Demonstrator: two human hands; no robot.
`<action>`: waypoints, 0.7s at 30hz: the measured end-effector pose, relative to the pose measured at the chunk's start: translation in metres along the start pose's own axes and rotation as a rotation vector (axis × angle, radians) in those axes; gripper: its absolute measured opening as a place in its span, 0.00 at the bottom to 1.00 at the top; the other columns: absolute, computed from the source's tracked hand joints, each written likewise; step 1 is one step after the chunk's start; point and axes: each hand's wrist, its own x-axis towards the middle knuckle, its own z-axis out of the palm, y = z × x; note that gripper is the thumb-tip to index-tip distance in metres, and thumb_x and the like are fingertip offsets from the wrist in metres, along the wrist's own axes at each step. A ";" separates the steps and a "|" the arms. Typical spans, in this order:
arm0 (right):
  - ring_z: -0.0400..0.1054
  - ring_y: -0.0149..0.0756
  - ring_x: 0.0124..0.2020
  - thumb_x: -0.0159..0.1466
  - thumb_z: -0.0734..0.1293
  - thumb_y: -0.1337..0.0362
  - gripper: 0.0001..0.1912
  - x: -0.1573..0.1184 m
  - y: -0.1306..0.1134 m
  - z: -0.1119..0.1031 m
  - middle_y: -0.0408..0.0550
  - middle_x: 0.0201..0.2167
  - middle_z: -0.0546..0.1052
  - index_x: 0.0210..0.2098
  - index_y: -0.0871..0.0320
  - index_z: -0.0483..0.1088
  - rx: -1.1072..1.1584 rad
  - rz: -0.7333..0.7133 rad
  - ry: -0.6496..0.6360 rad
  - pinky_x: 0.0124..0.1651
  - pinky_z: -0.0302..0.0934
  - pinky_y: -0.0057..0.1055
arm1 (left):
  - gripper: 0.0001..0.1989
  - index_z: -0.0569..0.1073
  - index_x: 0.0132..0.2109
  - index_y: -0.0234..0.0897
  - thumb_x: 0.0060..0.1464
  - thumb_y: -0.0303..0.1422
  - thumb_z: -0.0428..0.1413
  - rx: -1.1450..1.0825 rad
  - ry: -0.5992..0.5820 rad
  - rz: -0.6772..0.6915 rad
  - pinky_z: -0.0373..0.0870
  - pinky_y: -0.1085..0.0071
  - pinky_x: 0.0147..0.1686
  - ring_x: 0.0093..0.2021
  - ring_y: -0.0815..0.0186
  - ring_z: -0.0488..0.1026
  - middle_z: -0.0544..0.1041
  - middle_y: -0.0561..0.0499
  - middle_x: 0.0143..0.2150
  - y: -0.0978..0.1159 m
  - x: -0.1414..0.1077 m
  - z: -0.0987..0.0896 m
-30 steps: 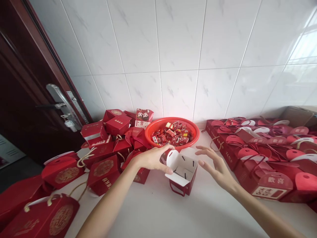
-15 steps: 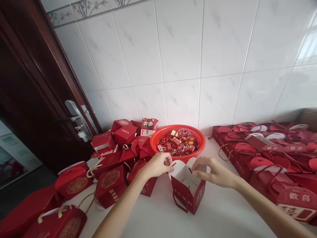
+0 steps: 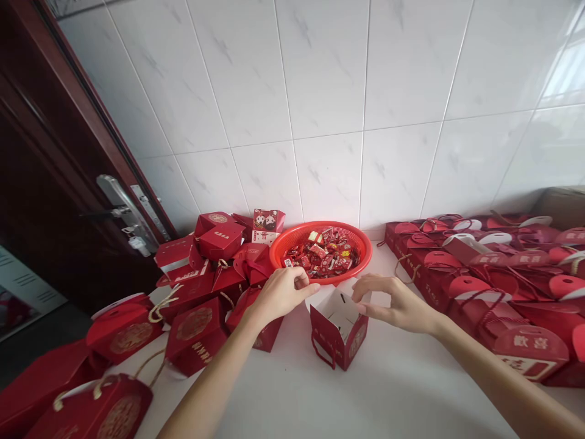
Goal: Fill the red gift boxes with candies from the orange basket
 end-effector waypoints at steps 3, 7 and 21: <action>0.73 0.41 0.41 0.66 0.66 0.50 0.16 -0.001 -0.001 -0.007 0.49 0.38 0.80 0.37 0.55 0.76 0.044 0.016 0.049 0.49 0.68 0.38 | 0.18 0.71 0.31 0.38 0.53 0.50 0.59 -0.095 -0.071 0.043 0.67 0.69 0.34 0.33 0.64 0.71 0.76 0.52 0.32 0.009 -0.006 -0.004; 0.74 0.41 0.42 0.66 0.66 0.49 0.16 -0.003 0.000 -0.009 0.50 0.38 0.80 0.36 0.55 0.77 0.059 0.004 0.027 0.49 0.68 0.39 | 0.17 0.72 0.34 0.38 0.48 0.47 0.64 -0.100 -0.234 0.046 0.67 0.70 0.36 0.35 0.64 0.71 0.75 0.52 0.34 0.011 -0.012 -0.007; 0.75 0.45 0.45 0.66 0.66 0.49 0.15 -0.011 -0.018 -0.034 0.50 0.47 0.80 0.39 0.52 0.78 -0.091 -0.013 0.108 0.49 0.71 0.42 | 0.18 0.79 0.33 0.35 0.34 0.38 0.72 0.071 -0.191 -0.056 0.70 0.62 0.46 0.47 0.47 0.75 0.81 0.42 0.41 0.003 0.110 -0.046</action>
